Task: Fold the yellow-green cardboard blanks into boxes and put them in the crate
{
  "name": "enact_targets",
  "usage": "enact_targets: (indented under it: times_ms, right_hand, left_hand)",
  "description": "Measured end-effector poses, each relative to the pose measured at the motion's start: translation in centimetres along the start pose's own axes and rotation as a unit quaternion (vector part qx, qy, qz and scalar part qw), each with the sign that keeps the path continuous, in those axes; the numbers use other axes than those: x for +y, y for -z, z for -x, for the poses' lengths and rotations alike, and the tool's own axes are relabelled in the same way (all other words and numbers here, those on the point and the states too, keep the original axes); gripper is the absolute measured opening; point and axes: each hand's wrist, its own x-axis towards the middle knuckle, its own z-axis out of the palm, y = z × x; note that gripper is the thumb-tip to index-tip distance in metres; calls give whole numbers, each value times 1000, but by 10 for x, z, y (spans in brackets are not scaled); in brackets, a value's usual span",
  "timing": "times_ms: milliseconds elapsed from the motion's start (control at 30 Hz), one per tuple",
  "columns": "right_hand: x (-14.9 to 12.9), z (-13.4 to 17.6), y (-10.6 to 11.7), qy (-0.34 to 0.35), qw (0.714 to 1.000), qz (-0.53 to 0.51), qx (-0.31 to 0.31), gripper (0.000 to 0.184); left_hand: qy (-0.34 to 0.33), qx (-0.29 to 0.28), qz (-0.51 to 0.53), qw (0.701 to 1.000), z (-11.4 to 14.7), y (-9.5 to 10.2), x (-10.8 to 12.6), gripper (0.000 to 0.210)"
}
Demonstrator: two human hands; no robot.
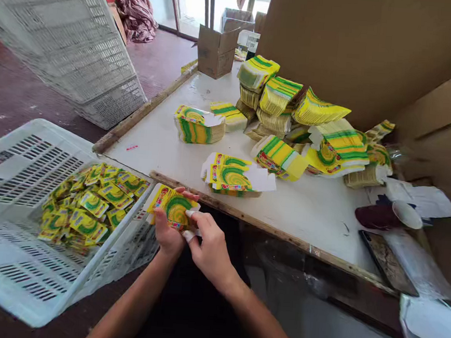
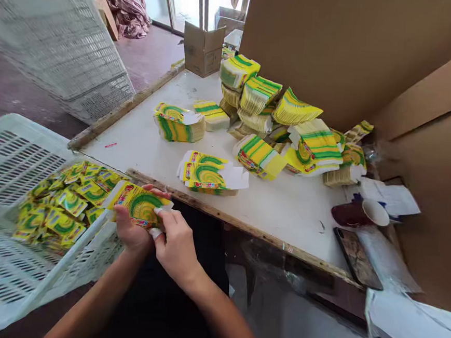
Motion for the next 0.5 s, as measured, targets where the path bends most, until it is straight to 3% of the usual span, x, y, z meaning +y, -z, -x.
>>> enact_targets:
  times_ms: [133,233,333,400,500]
  right_hand:
    - [-1,-3,5,12,999,47,-10,35]
    - [6,-19,37,44,991,124,17,40]
    - [22,-48,80,72,970,230,20,64]
    - [36,-71,102,55,955,290,-16,86]
    - [54,-102,116,23,934,338,-112,112]
  left_hand:
    - [13,-31,7,999,2,3,2,64]
    - [25,-37,20,999,1,4,4,59]
    - [21,-33,19,999,-1,5,6,59]
    - [29,-32,14,999,-1,8,6,60]
    - [52,-38,14,998,2,13,4,58]
